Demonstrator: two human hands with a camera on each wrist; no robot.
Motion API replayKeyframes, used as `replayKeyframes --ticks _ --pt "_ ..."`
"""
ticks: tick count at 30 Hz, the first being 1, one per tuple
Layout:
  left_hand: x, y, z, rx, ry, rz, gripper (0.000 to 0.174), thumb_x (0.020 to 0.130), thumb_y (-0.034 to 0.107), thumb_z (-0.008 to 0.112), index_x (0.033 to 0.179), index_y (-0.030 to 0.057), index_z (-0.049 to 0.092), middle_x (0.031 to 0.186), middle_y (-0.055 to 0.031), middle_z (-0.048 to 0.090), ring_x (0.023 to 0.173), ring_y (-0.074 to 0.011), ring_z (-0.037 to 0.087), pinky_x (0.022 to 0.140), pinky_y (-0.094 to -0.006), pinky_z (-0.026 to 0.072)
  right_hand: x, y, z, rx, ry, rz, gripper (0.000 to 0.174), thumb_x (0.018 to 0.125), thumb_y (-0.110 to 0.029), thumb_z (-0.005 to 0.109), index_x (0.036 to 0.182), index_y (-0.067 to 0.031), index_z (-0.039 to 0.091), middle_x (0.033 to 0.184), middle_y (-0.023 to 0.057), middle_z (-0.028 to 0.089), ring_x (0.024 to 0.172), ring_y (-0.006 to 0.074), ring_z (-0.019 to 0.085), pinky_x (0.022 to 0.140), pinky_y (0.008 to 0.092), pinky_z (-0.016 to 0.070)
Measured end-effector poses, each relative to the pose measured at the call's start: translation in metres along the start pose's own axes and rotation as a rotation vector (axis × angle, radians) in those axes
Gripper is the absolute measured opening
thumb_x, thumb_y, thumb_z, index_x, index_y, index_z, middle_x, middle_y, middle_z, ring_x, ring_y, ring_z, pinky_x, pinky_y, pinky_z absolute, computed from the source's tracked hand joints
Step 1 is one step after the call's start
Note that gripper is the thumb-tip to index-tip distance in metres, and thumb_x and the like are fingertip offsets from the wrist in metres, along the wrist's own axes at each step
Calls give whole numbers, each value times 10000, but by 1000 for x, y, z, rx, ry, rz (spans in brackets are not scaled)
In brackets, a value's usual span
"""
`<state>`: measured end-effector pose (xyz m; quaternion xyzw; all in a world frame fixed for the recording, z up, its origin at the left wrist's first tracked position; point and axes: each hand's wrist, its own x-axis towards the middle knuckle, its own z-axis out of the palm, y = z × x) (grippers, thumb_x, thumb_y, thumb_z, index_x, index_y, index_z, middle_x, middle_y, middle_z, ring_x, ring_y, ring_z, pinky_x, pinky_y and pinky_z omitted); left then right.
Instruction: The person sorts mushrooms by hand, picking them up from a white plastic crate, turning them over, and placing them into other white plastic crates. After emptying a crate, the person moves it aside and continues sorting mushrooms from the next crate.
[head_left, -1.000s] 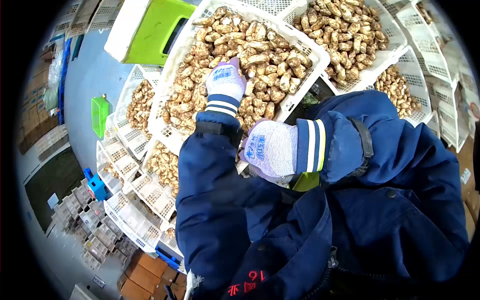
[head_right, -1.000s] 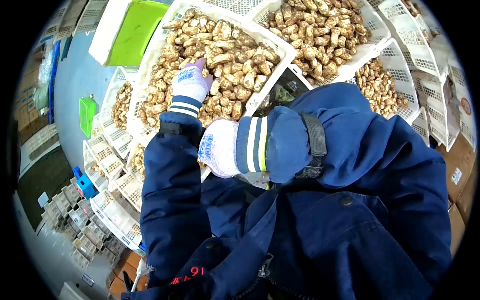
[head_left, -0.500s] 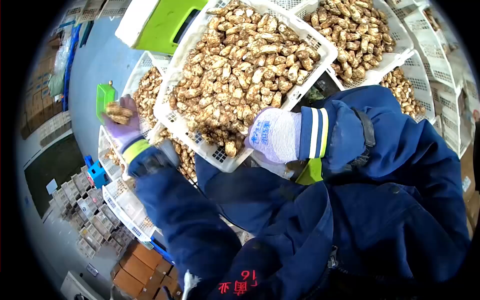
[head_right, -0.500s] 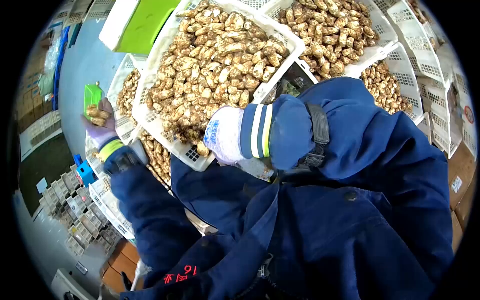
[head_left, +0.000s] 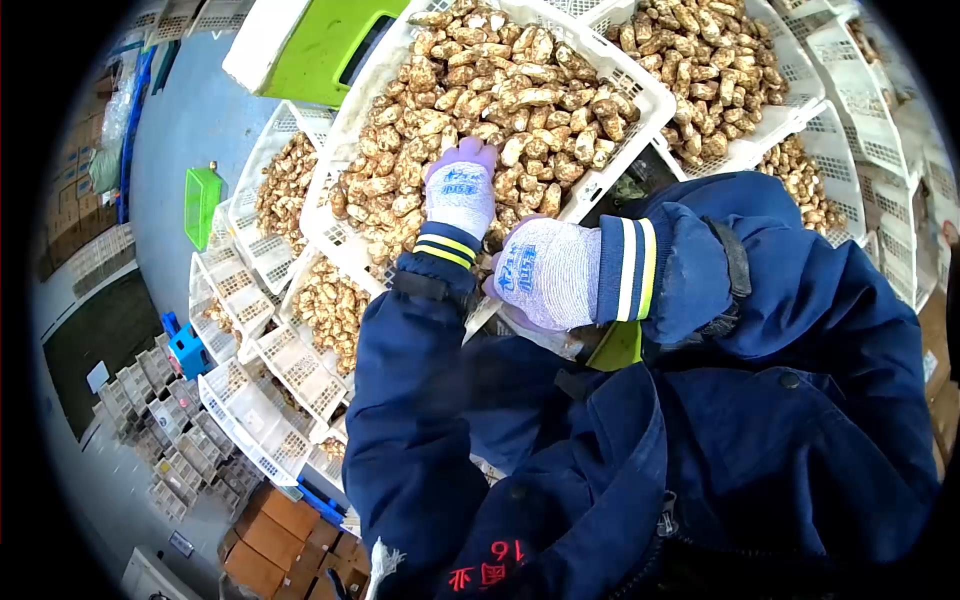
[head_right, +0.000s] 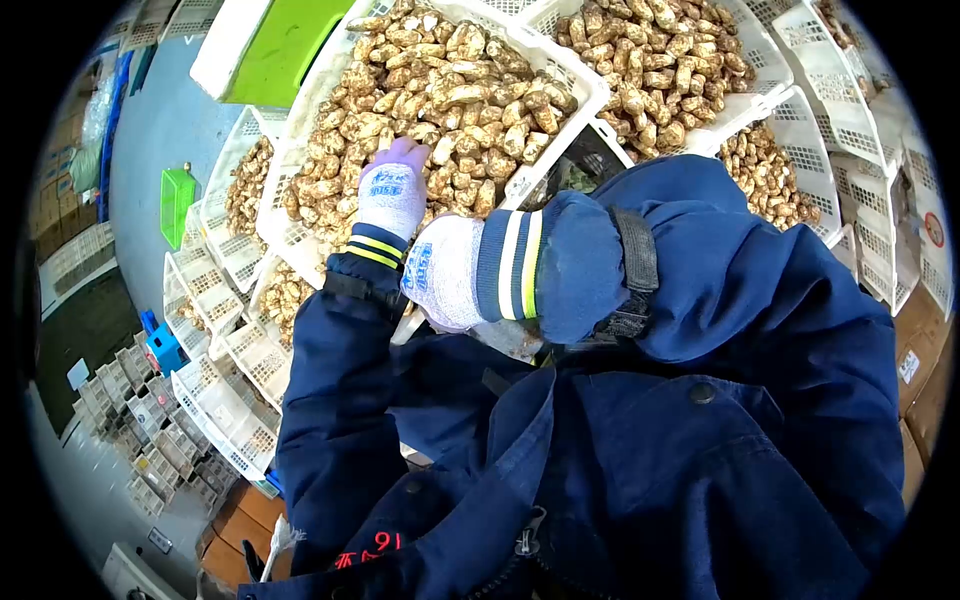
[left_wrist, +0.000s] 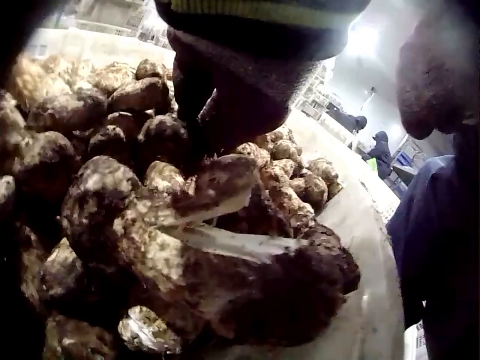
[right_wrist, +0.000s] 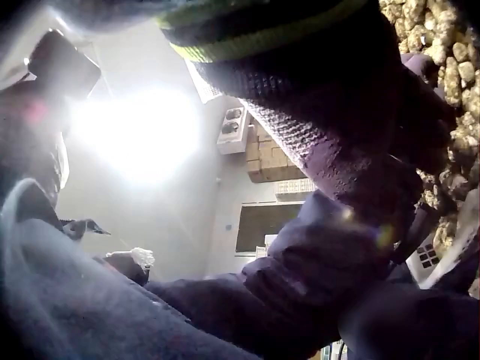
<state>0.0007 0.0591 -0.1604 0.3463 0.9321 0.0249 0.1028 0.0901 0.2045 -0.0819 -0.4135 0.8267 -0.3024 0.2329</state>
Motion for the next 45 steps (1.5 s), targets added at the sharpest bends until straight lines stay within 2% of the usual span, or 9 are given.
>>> replayKeyframes --ticks 6,13,16,18,20,24,27,32,45 --pt "-51 -36 -2 -1151 -30 -574 222 854 155 652 1046 45 672 1083 -151 642 838 -212 685 650 -310 544 -3 2 8 6 97 -60 175 780 -225 591 749 -60 638 632 106 578 602 313 606 583 427 499" --pt "-95 -64 -46 -2419 413 -54 402 918 110 533 1298 -9 479 1195 -184 487 1163 -341 531 995 -529 488 -2 -6 -9 15 -74 8 191 778 -238 612 817 -59 665 672 118 604 680 322 630 649 426 515" --pt "-61 -100 -24 -2026 850 -777 331 938 231 596 1170 3 535 897 -110 529 877 -205 555 772 -389 543 -2 -3 -3 44 3 -19 198 775 -247 616 803 -57 659 668 115 600 667 317 627 641 422 513" --pt "-22 -82 -40 -1436 517 -998 440 882 411 656 1112 36 644 776 -73 626 689 -231 592 719 -331 507 1 -3 -4 22 -2 -6 177 760 -237 621 779 -62 649 646 101 579 638 310 618 615 410 507" --pt "3 -73 -31 -409 145 -665 585 824 521 653 1178 55 650 966 -154 705 905 -316 665 857 -372 504 1 -2 -4 33 -4 -2 161 756 -224 620 770 -66 644 629 94 564 622 306 612 598 407 501" --pt "19 -62 -31 -184 -98 -585 640 811 536 649 1211 37 633 1014 -203 700 954 -317 676 886 -380 504 6 -3 -6 -30 -48 -7 148 773 -212 601 768 -70 639 613 85 545 605 299 603 568 411 489" --pt "-12 -60 -54 -1179 -11 -749 506 894 419 628 1170 -6 633 580 -1 513 513 -74 476 478 -227 408 5 -1 -1 8 3 -25 148 769 -212 605 774 -68 641 624 90 557 614 306 606 574 408 494" --pt "-61 -55 -25 -2085 229 -525 545 1009 469 444 1203 -33 528 573 37 409 451 -88 385 419 -215 298 4 -5 -3 52 -37 13 184 757 -243 609 797 -72 664 652 115 599 652 324 624 629 418 510" --pt "-61 -31 -20 -2232 313 -543 502 985 491 480 1072 5 564 566 45 396 452 -78 352 403 -219 249 3 -2 -2 -3 45 5 193 780 -240 594 804 -58 653 660 125 613 658 322 643 641 437 525"
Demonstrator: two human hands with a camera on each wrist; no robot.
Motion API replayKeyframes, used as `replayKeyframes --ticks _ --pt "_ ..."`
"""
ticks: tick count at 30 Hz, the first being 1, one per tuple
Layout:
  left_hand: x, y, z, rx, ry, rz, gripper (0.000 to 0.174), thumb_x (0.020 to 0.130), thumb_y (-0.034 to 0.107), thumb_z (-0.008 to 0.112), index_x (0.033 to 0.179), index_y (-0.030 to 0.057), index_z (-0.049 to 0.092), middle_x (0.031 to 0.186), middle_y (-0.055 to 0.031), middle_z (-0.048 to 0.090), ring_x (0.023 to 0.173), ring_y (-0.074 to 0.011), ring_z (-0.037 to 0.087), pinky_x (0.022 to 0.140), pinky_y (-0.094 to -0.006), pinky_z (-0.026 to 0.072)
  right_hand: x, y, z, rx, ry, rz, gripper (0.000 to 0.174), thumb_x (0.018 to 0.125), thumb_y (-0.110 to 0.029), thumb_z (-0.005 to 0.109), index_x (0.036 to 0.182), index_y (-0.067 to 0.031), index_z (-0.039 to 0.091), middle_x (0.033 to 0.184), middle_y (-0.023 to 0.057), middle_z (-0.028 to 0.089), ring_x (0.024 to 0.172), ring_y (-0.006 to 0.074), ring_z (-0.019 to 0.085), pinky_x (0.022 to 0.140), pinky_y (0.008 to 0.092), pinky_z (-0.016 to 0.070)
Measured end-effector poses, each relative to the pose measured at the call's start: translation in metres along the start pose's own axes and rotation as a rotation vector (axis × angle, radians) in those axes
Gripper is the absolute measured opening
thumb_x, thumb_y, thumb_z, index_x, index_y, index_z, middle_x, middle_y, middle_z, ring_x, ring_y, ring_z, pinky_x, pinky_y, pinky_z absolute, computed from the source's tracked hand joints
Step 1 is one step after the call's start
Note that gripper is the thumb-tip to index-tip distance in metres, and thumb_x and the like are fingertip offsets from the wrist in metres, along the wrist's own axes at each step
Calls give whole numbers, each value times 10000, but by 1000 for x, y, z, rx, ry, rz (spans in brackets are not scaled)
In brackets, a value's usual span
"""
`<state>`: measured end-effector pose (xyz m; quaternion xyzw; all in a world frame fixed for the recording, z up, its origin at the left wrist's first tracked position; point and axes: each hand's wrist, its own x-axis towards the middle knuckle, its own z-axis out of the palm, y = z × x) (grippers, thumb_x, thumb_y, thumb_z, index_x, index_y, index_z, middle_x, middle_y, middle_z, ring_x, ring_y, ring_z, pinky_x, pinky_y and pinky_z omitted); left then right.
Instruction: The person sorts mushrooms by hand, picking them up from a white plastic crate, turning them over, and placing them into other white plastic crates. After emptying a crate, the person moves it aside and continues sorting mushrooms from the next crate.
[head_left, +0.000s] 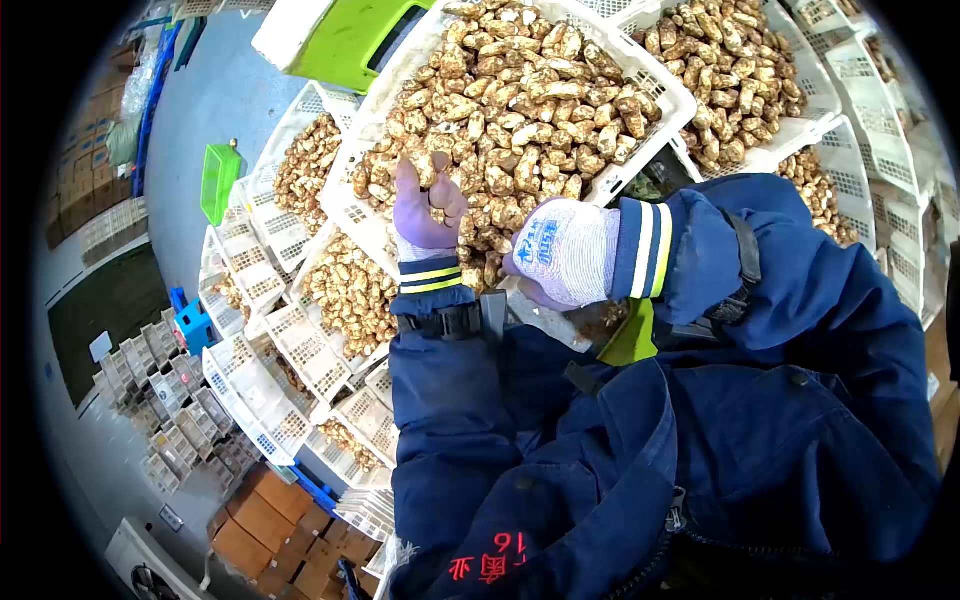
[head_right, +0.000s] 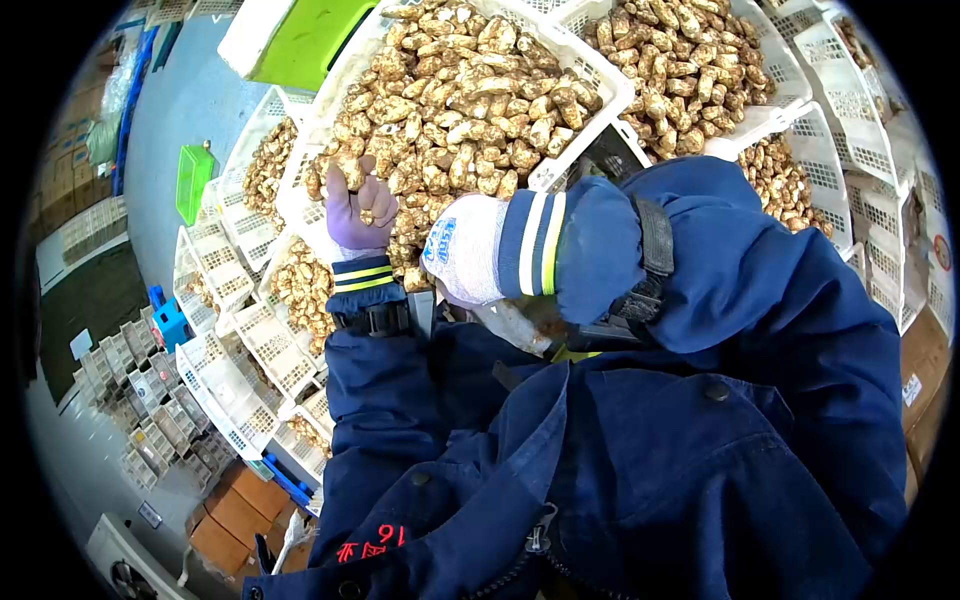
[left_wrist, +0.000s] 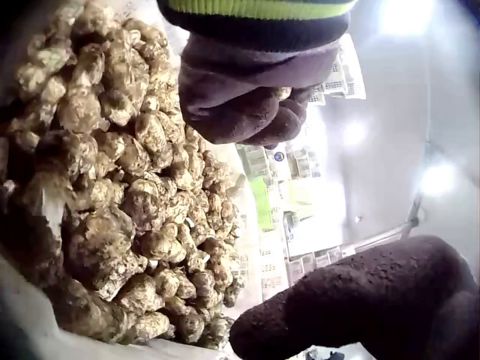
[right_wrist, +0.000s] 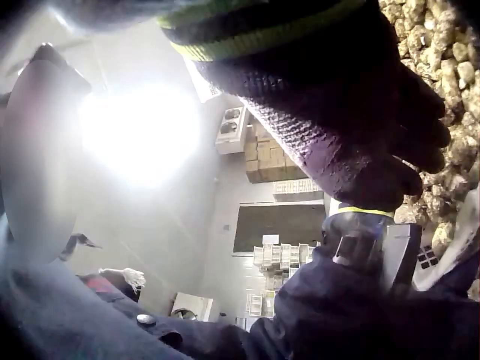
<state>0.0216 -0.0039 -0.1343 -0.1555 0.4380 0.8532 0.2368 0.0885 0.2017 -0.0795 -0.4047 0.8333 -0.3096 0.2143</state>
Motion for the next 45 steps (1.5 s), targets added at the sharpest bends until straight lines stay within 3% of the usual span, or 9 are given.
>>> replayKeyframes --ticks 7,9,20,24,27,32,37,40,45 --pt "-39 15 55 1187 386 618 381 815 237 750 1079 -18 646 691 3 554 572 -95 485 508 -249 410 16 26 -52 604 449 401 425 929 -298 551 1276 -54 556 1021 154 665 892 236 676 756 330 537" --pt "-62 21 78 1310 351 562 441 787 145 757 1179 -2 620 760 10 553 676 -72 509 596 -211 428 20 31 -48 763 436 190 434 933 -275 555 1292 -29 547 1133 117 619 923 180 643 764 303 540" --pt "-83 16 74 892 144 521 627 768 0 718 1335 -66 458 690 20 518 629 -47 497 582 -198 423 18 14 -47 1133 296 249 379 896 -192 608 1210 20 597 825 51 631 748 114 595 691 267 498" --pt "-81 21 71 553 101 236 615 779 -45 681 1347 -61 444 703 39 511 632 -48 495 565 -204 428 12 17 -56 933 336 269 342 874 -185 625 1160 3 623 804 42 651 775 111 620 715 265 510" --pt "-73 25 4 1058 32 640 491 890 79 579 1354 -21 453 681 41 469 560 -57 421 503 -208 361 -13 22 -75 502 525 178 332 856 -248 658 1117 -44 659 831 71 680 756 140 653 687 299 531" --pt "-79 36 -47 -263 151 213 469 976 433 518 1298 92 526 764 8 509 619 -124 437 539 -255 403 -150 24 -121 47 841 385 262 898 -135 620 1136 -26 633 1001 86 680 916 178 642 829 293 500" --pt "-53 25 -52 131 168 301 426 935 169 596 1313 -2 500 801 -16 491 647 -100 439 531 -213 391 -327 81 -84 -289 264 1036 458 796 -68 634 1247 -20 571 1141 198 650 1097 379 602 939 407 481" --pt "-29 31 -29 415 323 177 366 919 140 594 1250 -15 579 679 -18 540 509 -96 432 482 -218 396 -326 40 -91 -345 239 1005 642 773 -21 617 1390 -50 441 1354 227 507 1248 401 484 1066 405 394" --pt "36 11 -20 1461 332 338 557 854 273 620 1327 -9 532 1254 -233 606 1146 -336 598 992 -392 456 -176 2 -123 -452 730 497 326 899 -89 575 1222 -71 619 1165 191 639 1079 352 614 919 390 488"
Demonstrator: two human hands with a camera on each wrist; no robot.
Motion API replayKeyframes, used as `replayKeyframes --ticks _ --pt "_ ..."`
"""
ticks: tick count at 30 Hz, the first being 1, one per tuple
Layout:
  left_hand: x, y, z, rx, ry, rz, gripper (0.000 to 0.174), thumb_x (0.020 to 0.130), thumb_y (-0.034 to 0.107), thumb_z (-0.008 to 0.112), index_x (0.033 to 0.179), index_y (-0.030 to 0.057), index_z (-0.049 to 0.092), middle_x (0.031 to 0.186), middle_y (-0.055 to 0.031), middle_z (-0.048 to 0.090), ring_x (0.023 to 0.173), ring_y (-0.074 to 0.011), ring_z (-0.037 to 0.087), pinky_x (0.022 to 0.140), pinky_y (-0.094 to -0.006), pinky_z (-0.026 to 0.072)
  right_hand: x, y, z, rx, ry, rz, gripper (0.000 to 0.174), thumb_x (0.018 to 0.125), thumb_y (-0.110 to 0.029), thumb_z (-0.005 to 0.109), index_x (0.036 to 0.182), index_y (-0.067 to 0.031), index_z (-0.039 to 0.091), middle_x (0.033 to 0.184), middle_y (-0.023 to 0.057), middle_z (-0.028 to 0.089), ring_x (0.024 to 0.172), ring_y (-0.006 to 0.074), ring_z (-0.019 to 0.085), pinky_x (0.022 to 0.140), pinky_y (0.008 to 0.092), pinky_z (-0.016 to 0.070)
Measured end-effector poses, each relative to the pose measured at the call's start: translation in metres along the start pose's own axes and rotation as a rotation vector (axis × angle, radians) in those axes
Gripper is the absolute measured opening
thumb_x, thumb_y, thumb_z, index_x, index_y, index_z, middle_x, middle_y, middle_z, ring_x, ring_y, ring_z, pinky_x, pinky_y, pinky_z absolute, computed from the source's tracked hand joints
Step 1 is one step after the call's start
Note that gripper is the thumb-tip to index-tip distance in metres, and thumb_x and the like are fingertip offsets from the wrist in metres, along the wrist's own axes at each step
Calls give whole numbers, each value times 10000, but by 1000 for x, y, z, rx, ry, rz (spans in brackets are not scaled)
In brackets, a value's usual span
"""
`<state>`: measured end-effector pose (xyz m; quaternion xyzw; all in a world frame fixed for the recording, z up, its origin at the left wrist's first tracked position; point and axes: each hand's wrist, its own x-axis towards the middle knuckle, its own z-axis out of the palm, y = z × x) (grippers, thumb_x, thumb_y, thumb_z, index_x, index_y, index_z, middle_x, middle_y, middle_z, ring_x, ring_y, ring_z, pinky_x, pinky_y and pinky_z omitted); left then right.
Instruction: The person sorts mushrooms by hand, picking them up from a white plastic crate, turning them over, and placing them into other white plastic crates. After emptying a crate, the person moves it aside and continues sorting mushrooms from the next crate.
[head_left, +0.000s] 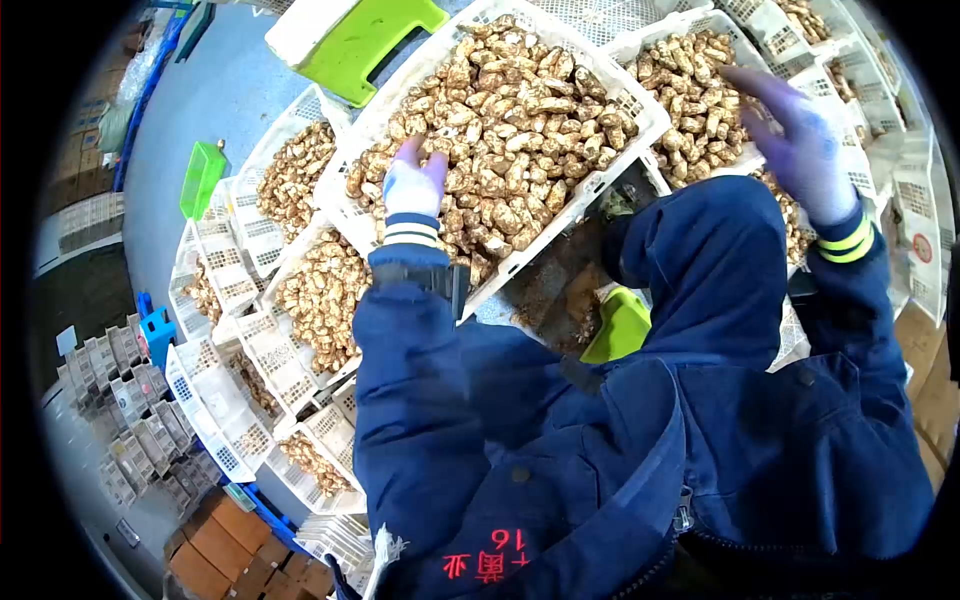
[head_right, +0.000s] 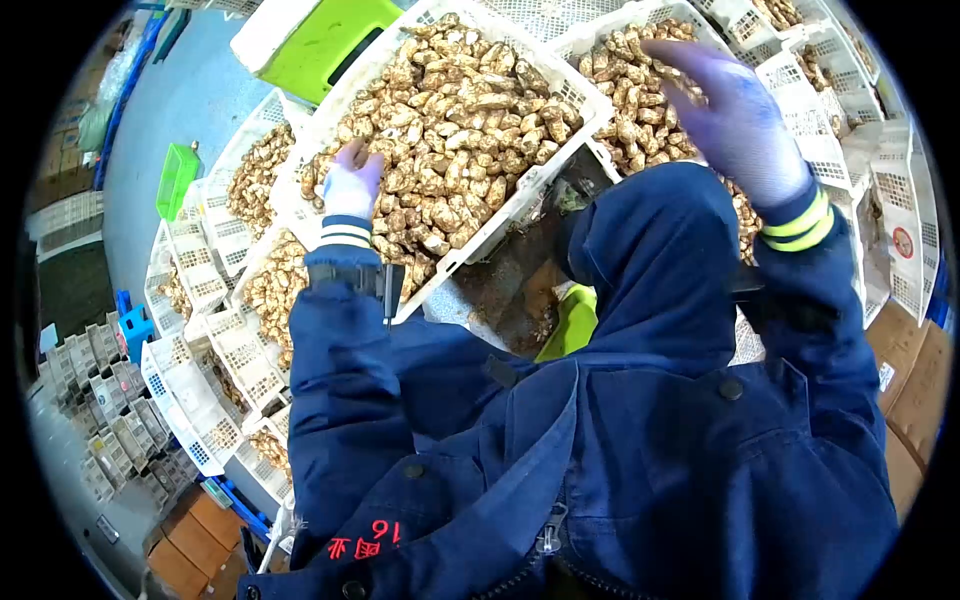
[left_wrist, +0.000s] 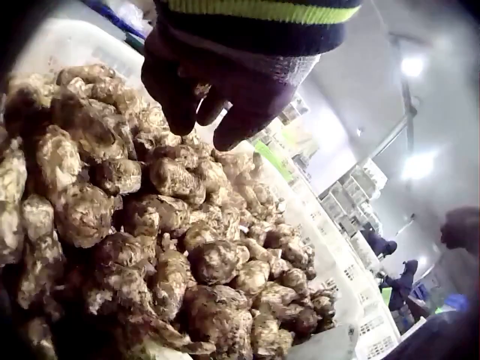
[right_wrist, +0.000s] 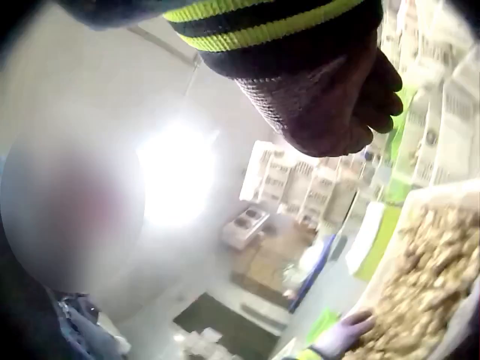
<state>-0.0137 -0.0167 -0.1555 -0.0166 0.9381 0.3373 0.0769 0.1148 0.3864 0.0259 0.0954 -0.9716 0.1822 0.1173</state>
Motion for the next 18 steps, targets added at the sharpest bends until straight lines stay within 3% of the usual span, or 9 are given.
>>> replayKeyframes --ticks 2,3,7,8,10,12,13,16,18 --pt "11 24 3 244 -61 4 577 846 305 621 1328 2 531 1281 -232 586 1182 -372 568 1023 -412 433 34 -63 39 219 -115 -77 311 857 -81 591 1162 -65 648 1018 166 667 932 323 639 846 388 509" --pt "23 14 10 259 -99 65 587 838 333 626 1333 32 532 1279 -233 584 1180 -363 569 1017 -408 440 31 -68 88 322 -17 -264 332 818 -89 608 1146 -81 658 934 139 669 864 310 639 800 379 519" --pt "43 16 -2 295 -368 -31 484 827 425 630 1150 67 676 1047 -222 683 1034 -359 641 940 -406 480 25 -140 148 260 -620 -348 188 788 -184 611 938 -73 630 743 79 594 719 274 628 647 397 493" --pt "37 35 -20 283 -463 -51 476 824 445 633 1094 59 701 1008 -217 693 996 -358 653 923 -401 487 2 -127 179 290 -619 -401 202 778 -207 608 923 -68 632 735 76 594 698 272 622 636 393 486" --pt "34 39 -26 256 -321 -71 448 835 431 627 1108 84 699 1014 -190 700 958 -331 665 888 -384 498 -3 -121 193 167 -892 -460 187 766 -220 606 875 -69 627 743 77 594 693 271 616 642 385 483" --pt "49 35 -19 142 -226 -71 416 832 378 641 1138 102 694 1034 -183 698 989 -306 667 886 -373 505 -8 -131 196 195 -613 -396 170 758 -229 605 838 -80 621 712 76 580 673 275 608 638 389 481" --pt "49 37 -7 213 -111 116 376 828 331 647 1117 94 695 1051 -181 693 986 -291 668 884 -366 510 -5 -135 194 201 -473 -362 163 754 -234 604 819 -85 618 696 75 573 663 278 604 635 391 480" --pt "64 37 28 527 -108 373 385 830 246 653 1190 112 640 1186 -169 627 1055 -328 633 900 -420 504 3 -127 192 293 -641 -414 159 742 -248 599 771 -91 595 598 75 517 604 292 586 583 413 476" --pt "70 39 37 631 -197 276 431 835 236 656 1244 115 597 1263 -179 573 1090 -345 610 940 -449 483 1 -126 194 240 -733 -421 159 736 -257 606 744 -101 574 623 74 522 616 289 587 577 406 468"
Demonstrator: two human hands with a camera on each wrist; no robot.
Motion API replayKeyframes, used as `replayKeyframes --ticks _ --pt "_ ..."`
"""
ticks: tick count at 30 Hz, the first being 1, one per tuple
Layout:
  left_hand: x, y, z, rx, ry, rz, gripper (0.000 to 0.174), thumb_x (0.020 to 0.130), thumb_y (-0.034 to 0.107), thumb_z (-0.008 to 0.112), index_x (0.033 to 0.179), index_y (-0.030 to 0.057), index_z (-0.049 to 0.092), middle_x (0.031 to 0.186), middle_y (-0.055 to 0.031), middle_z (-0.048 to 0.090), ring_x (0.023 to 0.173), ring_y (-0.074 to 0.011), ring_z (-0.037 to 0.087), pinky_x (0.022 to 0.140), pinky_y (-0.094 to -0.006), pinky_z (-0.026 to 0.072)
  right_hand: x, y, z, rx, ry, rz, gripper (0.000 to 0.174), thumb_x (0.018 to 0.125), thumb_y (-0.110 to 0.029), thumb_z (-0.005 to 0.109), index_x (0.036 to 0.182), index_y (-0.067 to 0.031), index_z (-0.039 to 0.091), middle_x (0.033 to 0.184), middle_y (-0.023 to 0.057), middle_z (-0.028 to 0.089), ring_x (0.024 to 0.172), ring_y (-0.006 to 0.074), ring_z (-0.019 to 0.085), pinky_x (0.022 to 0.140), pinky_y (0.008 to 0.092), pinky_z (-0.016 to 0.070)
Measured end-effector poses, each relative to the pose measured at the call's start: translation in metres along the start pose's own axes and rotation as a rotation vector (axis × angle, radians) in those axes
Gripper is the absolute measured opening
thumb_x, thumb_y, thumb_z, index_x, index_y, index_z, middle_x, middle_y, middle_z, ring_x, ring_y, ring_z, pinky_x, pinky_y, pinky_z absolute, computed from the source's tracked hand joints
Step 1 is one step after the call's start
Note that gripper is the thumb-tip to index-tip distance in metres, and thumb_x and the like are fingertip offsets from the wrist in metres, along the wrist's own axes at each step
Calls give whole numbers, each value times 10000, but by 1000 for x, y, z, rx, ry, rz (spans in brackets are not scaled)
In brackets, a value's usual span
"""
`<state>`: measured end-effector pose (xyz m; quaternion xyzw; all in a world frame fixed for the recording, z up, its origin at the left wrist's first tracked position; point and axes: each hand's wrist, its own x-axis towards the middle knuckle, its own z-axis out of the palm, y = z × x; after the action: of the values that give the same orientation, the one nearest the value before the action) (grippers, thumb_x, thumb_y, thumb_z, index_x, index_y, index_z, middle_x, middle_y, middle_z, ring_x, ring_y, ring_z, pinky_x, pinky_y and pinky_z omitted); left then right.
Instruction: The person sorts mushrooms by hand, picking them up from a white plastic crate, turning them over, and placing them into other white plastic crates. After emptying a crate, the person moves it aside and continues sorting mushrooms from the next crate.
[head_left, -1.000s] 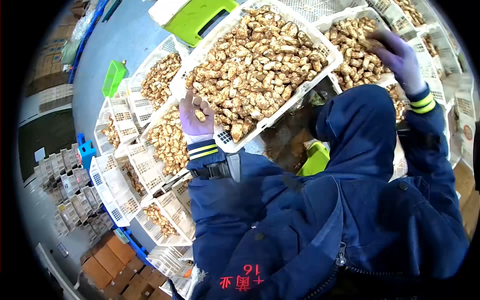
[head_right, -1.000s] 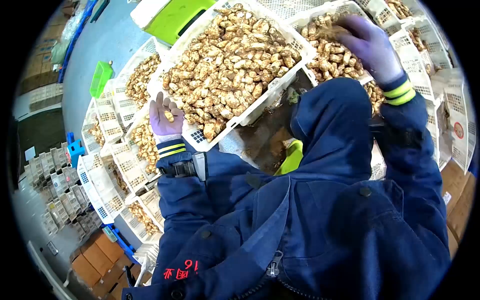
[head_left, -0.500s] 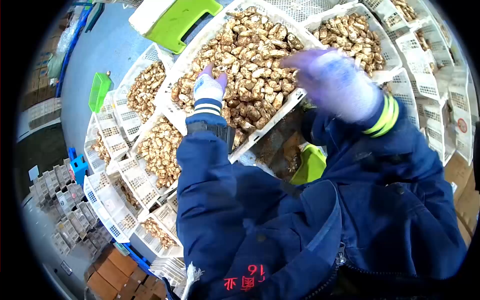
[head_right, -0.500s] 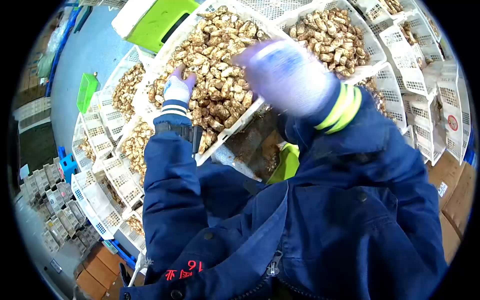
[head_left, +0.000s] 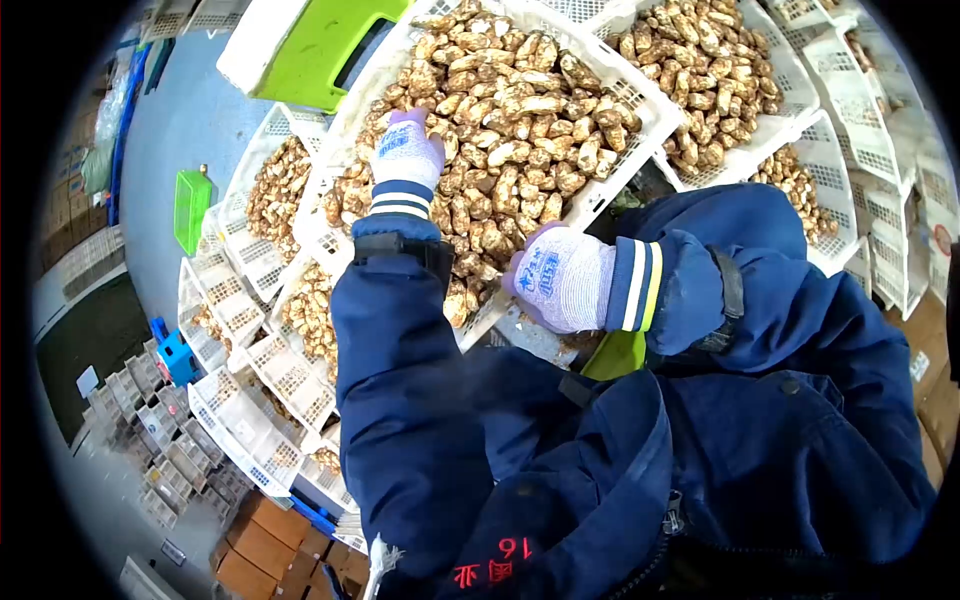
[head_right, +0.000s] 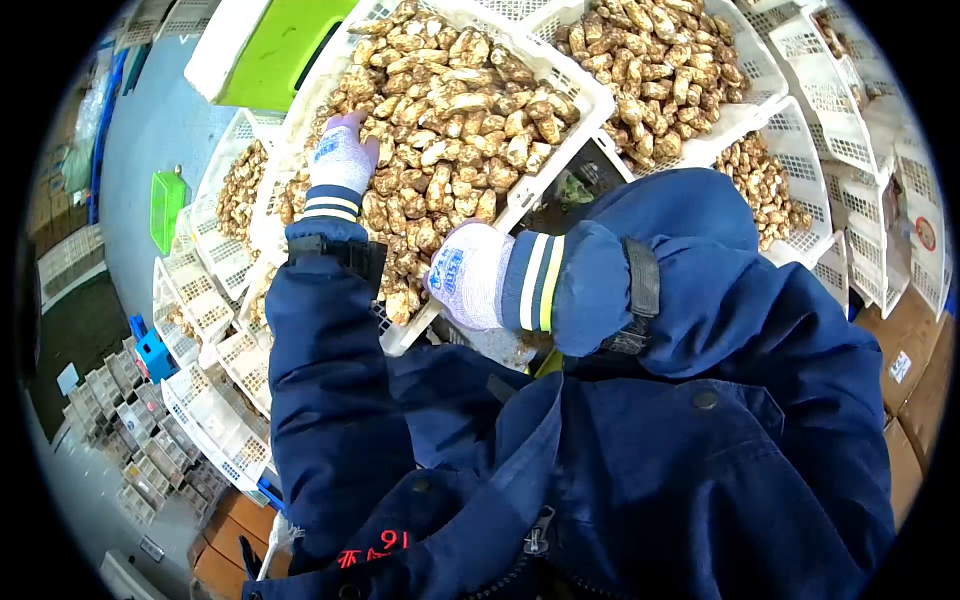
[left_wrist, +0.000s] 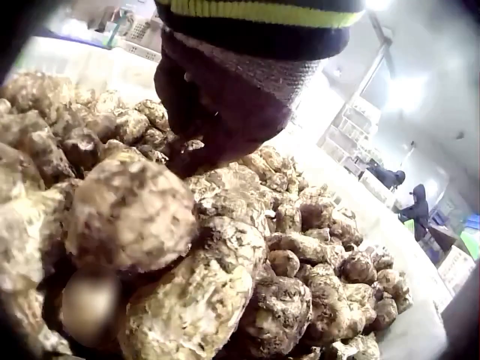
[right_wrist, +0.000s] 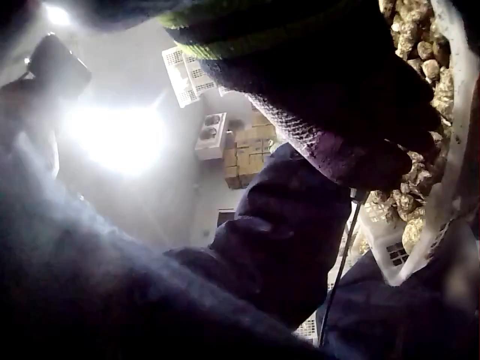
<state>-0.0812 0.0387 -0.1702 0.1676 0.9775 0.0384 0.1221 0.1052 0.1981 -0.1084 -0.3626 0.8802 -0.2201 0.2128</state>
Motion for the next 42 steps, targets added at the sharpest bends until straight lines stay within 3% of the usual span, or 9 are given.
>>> replayKeyframes --ticks 4,6,10,15,28,32,35,39,42 --pt "-11 -7 -5 -77 -64 -144 348 814 259 672 1123 100 667 1105 -162 668 1004 -328 649 885 -421 501 -2 0 14 40 108 3 156 734 -255 605 731 -105 560 655 65 511 649 282 586 614 402 477" --pt "-28 -26 -3 -667 -30 -341 309 791 196 720 1062 56 671 889 -104 696 614 -180 646 583 -293 523 -3 0 4 47 56 5 150 730 -251 607 730 -107 562 658 64 513 650 282 587 619 407 479" --pt "-59 -49 7 -1379 113 -494 339 857 129 666 1163 -9 615 849 -79 669 527 -98 540 455 -195 400 -7 -1 -9 80 -14 3 142 716 -245 617 752 -110 590 642 72 539 625 290 601 594 416 483" --pt "-35 -7 -16 -359 122 -254 465 861 366 616 1205 55 641 1005 -180 701 985 -331 662 897 -400 494 -5 -1 2 60 73 -17 142 702 -252 608 752 -123 571 645 67 508 621 287 574 591 407 470" --pt "-15 -9 -5 -25 12 -142 414 815 367 676 1128 97 686 1040 -171 700 1002 -327 660 920 -416 492 -3 0 3 70 42 1 172 715 -256 611 797 -108 577 652 67 519 629 300 575 623 408 479" --pt "-57 -15 -32 -1332 341 -340 417 868 255 612 1165 -38 620 1048 -198 666 1040 -331 647 869 -406 560 -5 -4 -3 54 -44 40 192 718 -267 628 820 -113 576 684 73 538 673 300 588 647 396 484" --pt "-77 -51 -14 -2299 -21 -53 420 875 142 551 1237 -67 522 1116 -225 626 1151 -400 571 951 -542 524 1 -3 -17 119 -212 20 214 724 -273 657 843 -116 575 777 81 575 743 294 598 691 379 484" --pt "-50 -11 -22 -1340 28 -532 415 865 263 646 1172 -16 624 997 -188 690 995 -278 638 851 -364 506 2 1 8 128 -92 -3 207 709 -276 643 824 -125 560 763 69 546 759 284 588 704 386 477" --pt "-23 32 -17 -65 -107 -223 421 864 383 616 1109 43 661 1062 -206 686 1011 -315 661 889 -398 505 1 -4 3 51 -25 44 193 708 -278 621 790 -120 545 722 62 525 726 283 586 677 400 473"
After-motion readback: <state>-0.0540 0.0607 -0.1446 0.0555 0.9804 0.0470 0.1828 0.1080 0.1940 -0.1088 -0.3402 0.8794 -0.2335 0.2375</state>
